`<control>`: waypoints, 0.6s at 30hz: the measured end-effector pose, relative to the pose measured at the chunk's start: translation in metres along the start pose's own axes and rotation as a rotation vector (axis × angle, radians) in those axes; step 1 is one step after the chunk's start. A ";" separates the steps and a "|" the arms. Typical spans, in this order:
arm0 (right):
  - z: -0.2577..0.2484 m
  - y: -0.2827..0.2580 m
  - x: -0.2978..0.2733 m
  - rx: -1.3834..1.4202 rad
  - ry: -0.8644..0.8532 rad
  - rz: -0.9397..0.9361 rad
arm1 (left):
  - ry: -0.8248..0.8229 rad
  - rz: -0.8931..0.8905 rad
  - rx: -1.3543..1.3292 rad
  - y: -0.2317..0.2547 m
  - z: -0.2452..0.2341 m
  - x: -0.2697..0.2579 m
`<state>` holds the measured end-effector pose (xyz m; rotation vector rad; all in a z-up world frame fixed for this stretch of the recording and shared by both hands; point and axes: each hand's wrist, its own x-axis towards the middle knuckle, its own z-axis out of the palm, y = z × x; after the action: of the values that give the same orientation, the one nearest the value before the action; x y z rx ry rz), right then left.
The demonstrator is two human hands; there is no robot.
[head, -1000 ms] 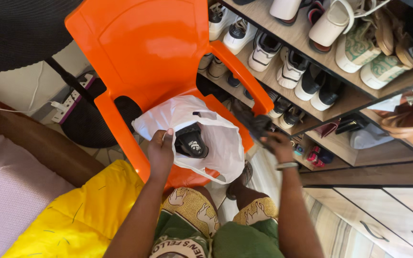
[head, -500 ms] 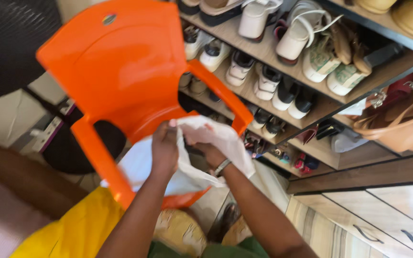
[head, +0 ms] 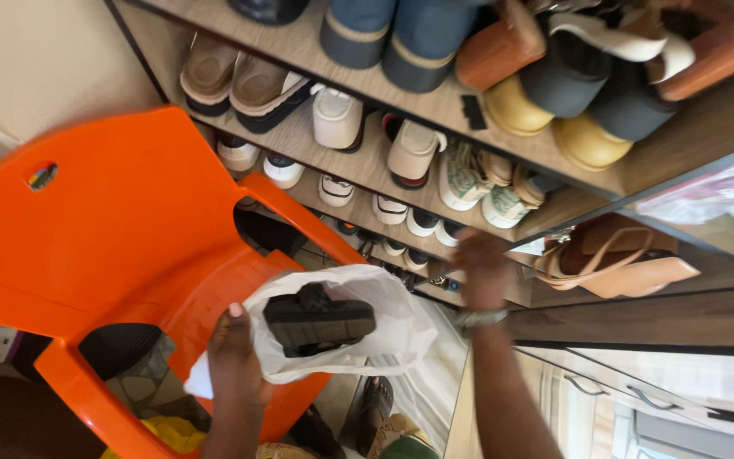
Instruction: The person sweeps debris into a dustpan, empties it into a bag, and then places footwear from a white bag onto a shoe rack.
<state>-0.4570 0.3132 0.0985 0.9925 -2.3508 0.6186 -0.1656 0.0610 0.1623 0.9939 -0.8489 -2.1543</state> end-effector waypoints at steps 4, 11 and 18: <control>-0.017 0.080 0.096 0.617 0.367 0.999 | -0.043 -0.055 -0.072 0.000 0.034 -0.013; 0.016 0.097 0.129 0.778 0.563 1.232 | -0.024 0.019 0.013 -0.019 0.062 -0.010; -0.051 0.031 0.025 1.129 0.409 0.832 | 0.055 0.039 0.082 -0.014 0.067 -0.013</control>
<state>-0.4817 0.3495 0.1461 0.0966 -1.8536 2.3410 -0.2160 0.0991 0.1914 1.0636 -0.9291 -2.0648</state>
